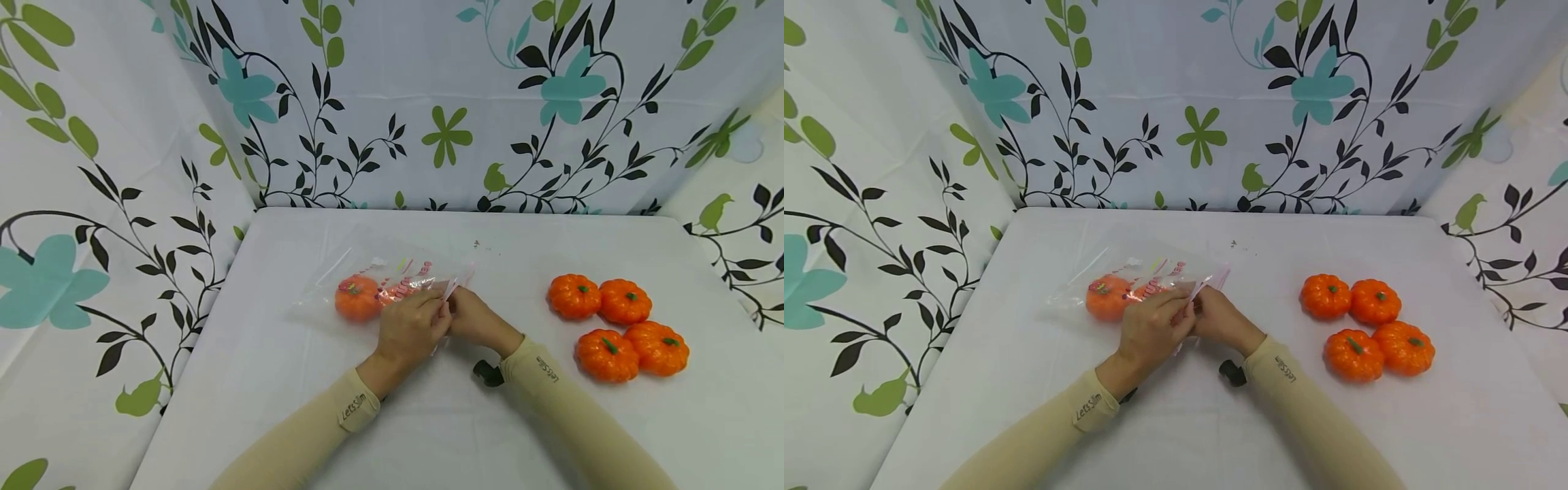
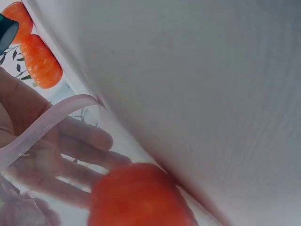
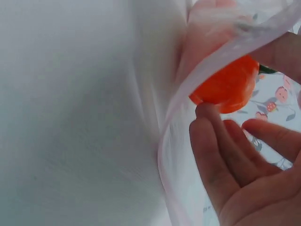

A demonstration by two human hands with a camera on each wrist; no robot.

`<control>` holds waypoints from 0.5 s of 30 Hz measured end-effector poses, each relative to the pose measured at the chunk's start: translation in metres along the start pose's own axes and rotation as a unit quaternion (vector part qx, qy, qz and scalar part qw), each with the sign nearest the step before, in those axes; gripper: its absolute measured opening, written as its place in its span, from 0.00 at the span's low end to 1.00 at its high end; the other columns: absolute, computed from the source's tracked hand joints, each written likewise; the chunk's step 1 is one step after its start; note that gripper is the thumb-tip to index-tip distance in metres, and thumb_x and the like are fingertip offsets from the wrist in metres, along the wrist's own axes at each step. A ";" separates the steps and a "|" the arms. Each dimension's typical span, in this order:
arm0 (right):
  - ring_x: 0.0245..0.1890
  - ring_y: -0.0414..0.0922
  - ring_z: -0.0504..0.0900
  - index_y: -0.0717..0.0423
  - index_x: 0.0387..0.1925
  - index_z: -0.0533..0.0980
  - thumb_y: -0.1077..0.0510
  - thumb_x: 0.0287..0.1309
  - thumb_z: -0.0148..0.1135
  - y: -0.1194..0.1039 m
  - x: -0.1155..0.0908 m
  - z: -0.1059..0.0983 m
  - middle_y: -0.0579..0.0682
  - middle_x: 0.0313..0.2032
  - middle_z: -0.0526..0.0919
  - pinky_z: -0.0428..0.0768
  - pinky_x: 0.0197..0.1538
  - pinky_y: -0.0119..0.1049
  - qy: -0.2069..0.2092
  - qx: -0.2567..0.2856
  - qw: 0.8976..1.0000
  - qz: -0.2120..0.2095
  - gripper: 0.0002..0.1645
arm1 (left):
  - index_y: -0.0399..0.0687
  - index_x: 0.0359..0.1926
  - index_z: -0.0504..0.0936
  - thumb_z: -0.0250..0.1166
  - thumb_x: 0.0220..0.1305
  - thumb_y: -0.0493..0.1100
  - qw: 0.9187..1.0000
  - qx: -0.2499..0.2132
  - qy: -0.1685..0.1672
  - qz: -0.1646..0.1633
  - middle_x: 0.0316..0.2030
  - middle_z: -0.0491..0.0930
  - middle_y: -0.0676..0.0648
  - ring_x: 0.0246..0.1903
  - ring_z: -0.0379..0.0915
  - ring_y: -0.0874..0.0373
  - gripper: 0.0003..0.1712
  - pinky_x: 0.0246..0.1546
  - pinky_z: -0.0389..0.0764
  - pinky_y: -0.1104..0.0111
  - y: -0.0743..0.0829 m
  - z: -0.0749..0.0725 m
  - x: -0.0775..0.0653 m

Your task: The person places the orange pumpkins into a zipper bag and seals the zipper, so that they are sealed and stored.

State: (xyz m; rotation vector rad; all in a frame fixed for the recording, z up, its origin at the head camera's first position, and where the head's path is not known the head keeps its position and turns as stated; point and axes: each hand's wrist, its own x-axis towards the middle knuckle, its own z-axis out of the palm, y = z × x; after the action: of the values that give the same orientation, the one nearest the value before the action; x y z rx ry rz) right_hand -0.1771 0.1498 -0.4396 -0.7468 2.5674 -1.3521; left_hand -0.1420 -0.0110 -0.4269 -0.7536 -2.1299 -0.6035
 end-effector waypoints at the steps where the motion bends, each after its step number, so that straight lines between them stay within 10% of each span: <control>1: 0.50 0.50 0.82 0.66 0.56 0.77 0.69 0.49 0.69 0.000 0.000 0.001 0.56 0.51 0.84 0.80 0.56 0.47 -0.003 0.003 1.000 -0.005 0.28 | 0.44 0.27 0.89 0.71 0.51 0.35 1.000 -0.002 -0.001 -0.001 0.35 0.88 0.50 0.34 0.86 0.59 0.01 0.32 0.85 0.69 0.000 0.000 0.000; 15: 0.52 0.55 0.84 0.64 0.57 0.79 0.65 0.65 0.63 0.007 -0.016 -0.012 0.58 0.53 0.84 0.81 0.55 0.51 0.045 0.050 0.997 0.048 0.19 | 0.44 0.28 0.89 0.72 0.51 0.36 1.000 0.008 -0.002 -0.008 0.35 0.88 0.50 0.33 0.86 0.61 0.01 0.29 0.84 0.70 0.001 -0.001 0.002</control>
State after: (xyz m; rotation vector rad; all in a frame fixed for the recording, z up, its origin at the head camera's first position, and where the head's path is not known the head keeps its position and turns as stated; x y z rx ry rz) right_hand -0.1703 0.1695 -0.4404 -0.5490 2.5445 -1.5032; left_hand -0.1422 -0.0104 -0.4244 -0.7303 -2.1441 -0.5939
